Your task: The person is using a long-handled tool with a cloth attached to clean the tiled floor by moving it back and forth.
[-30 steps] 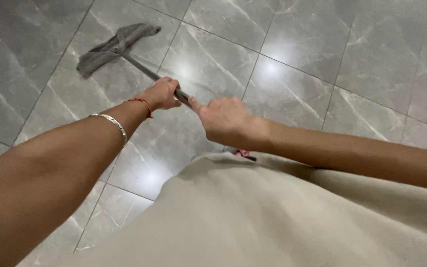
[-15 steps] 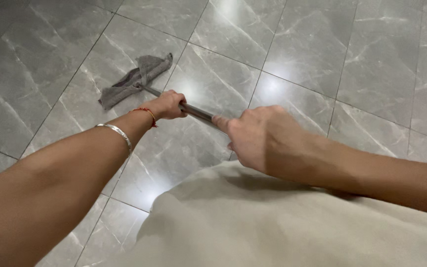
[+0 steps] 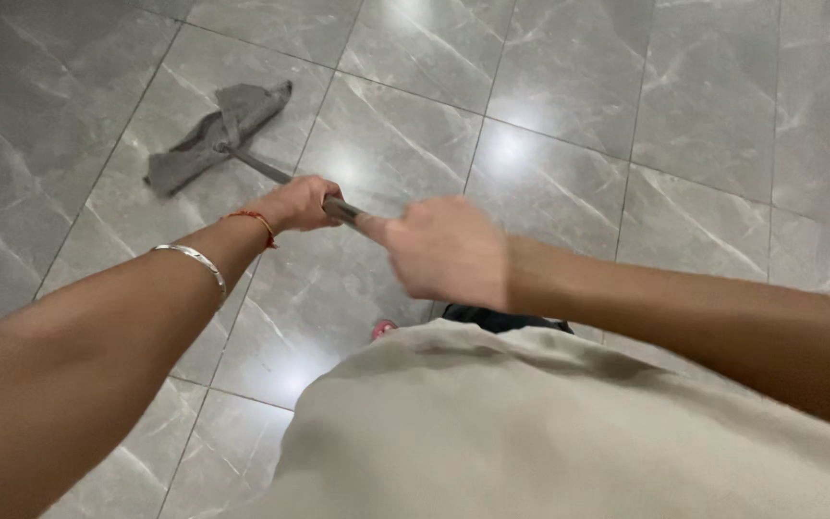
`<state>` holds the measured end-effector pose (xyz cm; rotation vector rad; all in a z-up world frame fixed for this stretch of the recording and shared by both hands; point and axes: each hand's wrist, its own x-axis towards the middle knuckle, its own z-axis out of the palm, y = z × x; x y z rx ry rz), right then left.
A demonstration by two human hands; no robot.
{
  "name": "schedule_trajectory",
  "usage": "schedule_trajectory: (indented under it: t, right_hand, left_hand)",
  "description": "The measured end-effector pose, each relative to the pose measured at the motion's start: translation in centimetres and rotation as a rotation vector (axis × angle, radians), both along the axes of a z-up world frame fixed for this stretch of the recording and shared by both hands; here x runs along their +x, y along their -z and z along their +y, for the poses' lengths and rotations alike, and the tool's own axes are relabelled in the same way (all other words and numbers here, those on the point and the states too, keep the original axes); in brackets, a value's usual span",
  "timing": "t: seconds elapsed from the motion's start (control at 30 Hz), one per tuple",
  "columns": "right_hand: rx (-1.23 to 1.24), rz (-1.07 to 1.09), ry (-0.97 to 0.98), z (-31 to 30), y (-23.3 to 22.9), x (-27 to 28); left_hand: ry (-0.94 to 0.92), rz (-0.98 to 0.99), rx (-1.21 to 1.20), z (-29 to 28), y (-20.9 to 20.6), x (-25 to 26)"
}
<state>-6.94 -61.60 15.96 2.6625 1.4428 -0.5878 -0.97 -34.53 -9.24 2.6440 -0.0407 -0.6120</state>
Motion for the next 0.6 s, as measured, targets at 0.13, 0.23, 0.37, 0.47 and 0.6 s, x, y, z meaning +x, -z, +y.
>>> schedule_trajectory:
  t: [0.13,0.23,0.37,0.47,0.6]
  right_hand:
    - [-0.361,0.078,0.074,-4.7,-8.6,-1.2]
    - [-0.435,0.035,0.133,-5.7,-11.2,-1.3]
    - [-0.451,0.021,0.102,-5.8,-10.4,-0.1]
    - [-0.27,0.07,0.062,-5.5,-8.4,0.0]
    - [-0.168,0.126,-0.034,-2.9,-4.2,-1.0]
  left_hand:
    - [-0.015,-0.058,-0.084,-0.8,-0.7,-1.0]
    - [-0.015,-0.048,0.019,-3.9,-1.3,-1.7]
    - [-0.142,-0.034,0.06,-7.1,-1.4,-1.7]
    - [-0.152,-0.019,0.08,-5.2,-0.2,-1.7]
    - [-0.151,0.014,0.109,-0.4,2.0,-2.5]
